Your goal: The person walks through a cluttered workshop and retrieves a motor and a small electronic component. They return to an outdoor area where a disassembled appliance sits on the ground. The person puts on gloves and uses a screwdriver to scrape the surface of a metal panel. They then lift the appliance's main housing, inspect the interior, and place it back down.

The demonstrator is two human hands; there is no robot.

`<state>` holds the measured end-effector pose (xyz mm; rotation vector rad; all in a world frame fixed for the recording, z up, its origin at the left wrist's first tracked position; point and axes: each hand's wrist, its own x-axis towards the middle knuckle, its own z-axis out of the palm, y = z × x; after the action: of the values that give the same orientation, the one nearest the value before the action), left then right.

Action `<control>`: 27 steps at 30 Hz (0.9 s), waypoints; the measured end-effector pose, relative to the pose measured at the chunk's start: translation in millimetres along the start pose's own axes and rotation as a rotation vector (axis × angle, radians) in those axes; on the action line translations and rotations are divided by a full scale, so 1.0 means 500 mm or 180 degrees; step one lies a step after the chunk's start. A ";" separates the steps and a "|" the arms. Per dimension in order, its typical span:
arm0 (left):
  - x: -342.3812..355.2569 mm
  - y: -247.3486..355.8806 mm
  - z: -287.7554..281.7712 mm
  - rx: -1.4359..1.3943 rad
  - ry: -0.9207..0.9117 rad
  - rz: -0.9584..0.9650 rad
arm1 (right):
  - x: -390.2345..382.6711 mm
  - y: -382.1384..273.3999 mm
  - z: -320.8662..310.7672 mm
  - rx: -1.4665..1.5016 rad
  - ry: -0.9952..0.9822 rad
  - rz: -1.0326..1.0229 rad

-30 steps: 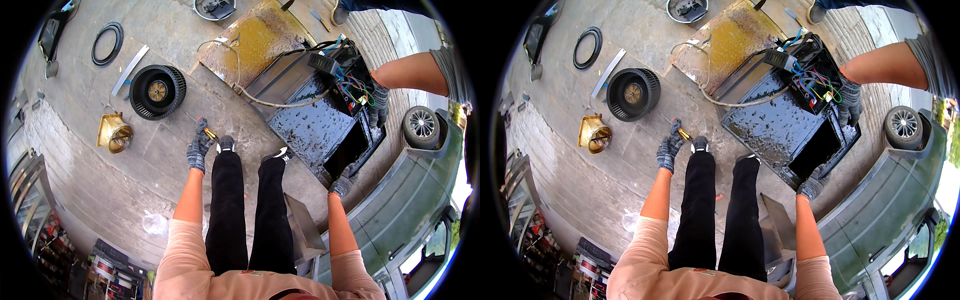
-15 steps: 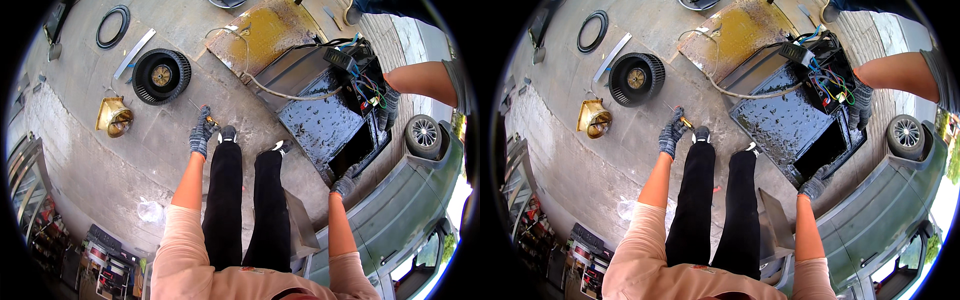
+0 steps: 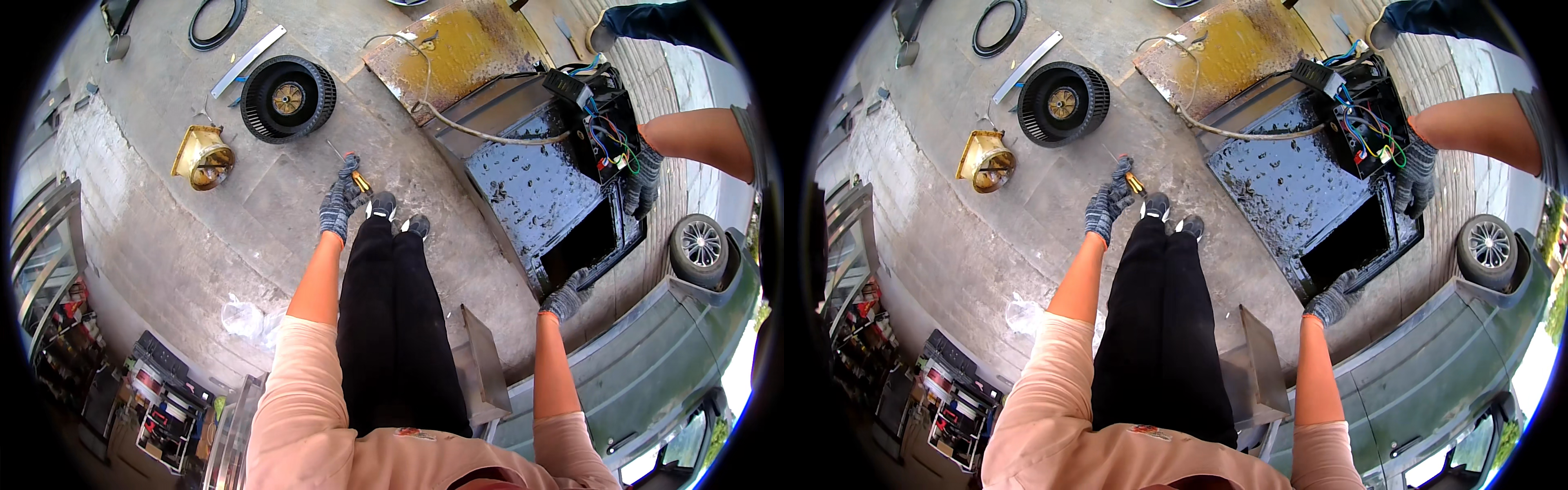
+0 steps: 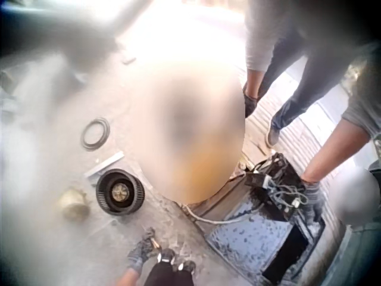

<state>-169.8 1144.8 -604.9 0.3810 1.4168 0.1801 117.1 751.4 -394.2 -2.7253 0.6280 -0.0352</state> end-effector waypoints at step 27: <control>0.279 0.617 0.231 0.5350 0.0564 0.2636 | 0.016 0.018 0.023 0.0177 0.0157 0.0018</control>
<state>-3.5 1461.1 -609.9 2.3613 1.1931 -0.3891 121.8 743.9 -408.7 -2.6764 0.6388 -0.1170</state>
